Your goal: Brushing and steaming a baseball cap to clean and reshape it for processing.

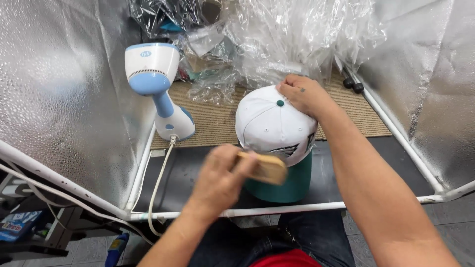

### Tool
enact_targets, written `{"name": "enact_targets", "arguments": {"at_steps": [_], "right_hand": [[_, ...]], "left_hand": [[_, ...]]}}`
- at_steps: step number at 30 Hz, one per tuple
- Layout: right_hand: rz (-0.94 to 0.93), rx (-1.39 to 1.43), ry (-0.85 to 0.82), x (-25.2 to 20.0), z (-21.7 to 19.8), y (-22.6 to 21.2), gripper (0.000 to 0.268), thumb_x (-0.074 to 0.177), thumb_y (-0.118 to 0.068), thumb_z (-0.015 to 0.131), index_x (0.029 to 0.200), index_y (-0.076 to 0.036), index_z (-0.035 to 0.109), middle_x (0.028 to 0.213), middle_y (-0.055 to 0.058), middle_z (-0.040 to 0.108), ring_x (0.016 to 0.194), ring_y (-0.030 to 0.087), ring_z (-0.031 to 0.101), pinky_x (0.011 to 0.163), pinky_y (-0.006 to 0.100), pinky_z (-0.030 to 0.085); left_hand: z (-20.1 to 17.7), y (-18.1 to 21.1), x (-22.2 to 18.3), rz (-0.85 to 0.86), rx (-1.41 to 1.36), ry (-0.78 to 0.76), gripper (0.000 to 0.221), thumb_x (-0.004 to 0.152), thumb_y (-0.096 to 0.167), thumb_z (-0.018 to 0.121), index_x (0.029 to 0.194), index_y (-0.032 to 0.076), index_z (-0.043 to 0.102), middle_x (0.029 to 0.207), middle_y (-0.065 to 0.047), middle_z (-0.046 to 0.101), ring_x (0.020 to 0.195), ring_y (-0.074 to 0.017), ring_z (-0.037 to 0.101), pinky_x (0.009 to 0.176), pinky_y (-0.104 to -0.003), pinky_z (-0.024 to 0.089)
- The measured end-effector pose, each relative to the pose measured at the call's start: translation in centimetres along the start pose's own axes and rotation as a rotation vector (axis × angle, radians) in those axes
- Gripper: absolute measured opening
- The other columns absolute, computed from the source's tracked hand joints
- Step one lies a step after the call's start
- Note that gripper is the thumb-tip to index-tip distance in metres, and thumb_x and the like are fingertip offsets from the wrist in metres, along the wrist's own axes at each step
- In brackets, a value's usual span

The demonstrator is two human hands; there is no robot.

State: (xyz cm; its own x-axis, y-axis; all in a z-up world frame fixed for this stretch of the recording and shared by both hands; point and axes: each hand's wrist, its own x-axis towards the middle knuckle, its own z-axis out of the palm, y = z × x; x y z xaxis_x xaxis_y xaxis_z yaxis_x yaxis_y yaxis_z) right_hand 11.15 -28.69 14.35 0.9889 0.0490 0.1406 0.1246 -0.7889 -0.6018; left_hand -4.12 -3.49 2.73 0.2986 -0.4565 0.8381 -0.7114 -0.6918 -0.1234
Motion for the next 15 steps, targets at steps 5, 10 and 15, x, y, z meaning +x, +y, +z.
{"name": "enact_targets", "arguments": {"at_steps": [5, 10, 15], "right_hand": [[0.012, 0.002, -0.015, -0.4, -0.1, -0.2, 0.045, 0.094, -0.054, 0.053, 0.116, -0.021, 0.074, 0.111, 0.026, 0.071, 0.115, 0.045, 0.064, 0.096, 0.053, 0.053], [0.024, 0.001, -0.029, -0.2, 0.2, 0.3, 0.044, 0.092, -0.055, 0.053, 0.113, -0.024, 0.075, 0.109, 0.022, 0.073, 0.115, 0.044, 0.065, 0.098, 0.051, 0.052], [-0.087, -0.006, -0.002, 0.9, 0.2, 1.6, 0.047, 0.091, -0.058, 0.053, 0.112, -0.021, 0.073, 0.112, 0.026, 0.071, 0.116, 0.047, 0.062, 0.096, 0.052, 0.052]], "left_hand": [[2.4, -0.8, 1.4, 0.082, -0.038, 0.074, 0.035, 0.099, 0.019, 0.057, 0.132, 0.025, 0.065, 0.118, -0.014, 0.058, 0.117, -0.0372, 0.061, 0.103, -0.049, 0.050], [-0.6, -2.7, 3.2, -0.281, 0.160, 0.156, 0.053, 0.102, 0.035, 0.061, 0.143, 0.003, 0.056, 0.102, -0.018, 0.054, 0.089, -0.0369, 0.059, 0.079, -0.046, 0.052], [0.3, 2.2, 8.9, -0.167, -0.059, 0.023, 0.061, 0.087, 0.046, 0.069, 0.139, 0.015, 0.064, 0.095, -0.012, 0.059, 0.085, -0.0333, 0.061, 0.074, -0.044, 0.054]]}}
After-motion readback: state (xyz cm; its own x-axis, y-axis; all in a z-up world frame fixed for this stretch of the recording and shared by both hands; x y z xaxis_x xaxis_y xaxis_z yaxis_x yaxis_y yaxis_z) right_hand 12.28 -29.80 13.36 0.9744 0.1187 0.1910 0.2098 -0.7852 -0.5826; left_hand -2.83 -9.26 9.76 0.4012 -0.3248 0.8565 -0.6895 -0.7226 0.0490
